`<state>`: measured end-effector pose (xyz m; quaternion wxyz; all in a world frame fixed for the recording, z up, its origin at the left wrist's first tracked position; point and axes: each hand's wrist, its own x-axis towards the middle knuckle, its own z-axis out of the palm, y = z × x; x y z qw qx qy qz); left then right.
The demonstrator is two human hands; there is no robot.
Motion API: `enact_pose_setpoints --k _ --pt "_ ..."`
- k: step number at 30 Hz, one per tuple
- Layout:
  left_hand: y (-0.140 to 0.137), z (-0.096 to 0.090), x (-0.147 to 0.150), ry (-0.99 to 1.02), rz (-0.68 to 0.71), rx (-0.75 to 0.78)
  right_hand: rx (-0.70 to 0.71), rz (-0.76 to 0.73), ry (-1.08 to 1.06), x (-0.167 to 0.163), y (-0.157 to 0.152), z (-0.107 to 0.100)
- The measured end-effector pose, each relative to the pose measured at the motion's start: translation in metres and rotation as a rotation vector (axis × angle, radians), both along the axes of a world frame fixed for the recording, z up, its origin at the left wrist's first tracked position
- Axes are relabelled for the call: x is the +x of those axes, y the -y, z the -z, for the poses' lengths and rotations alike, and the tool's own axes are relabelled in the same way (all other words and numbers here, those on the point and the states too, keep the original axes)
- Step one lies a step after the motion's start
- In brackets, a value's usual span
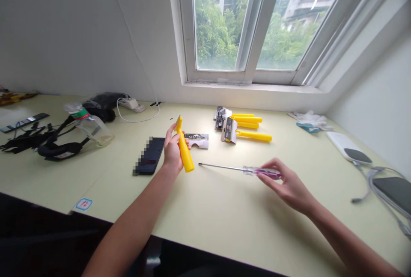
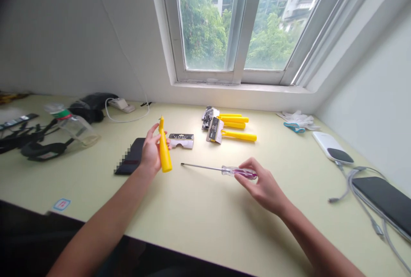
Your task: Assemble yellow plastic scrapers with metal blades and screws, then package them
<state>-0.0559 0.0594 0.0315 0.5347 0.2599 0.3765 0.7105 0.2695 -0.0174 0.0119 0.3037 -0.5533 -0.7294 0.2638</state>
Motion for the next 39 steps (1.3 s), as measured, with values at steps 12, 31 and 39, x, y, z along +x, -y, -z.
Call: enact_pose_setpoints --k 12,31,39 --pt "-0.002 0.011 0.008 -0.031 -0.107 0.084 -0.026 -0.173 0.324 -0.114 -0.089 -0.023" --pt "-0.015 -0.004 -0.024 0.126 -0.249 0.045 0.187 -0.096 -0.22 -0.116 -0.095 -0.029" --pt "-0.005 -0.005 -0.003 0.185 -0.099 -0.047 -0.112 -0.293 -0.579 -0.093 -0.014 -0.023"
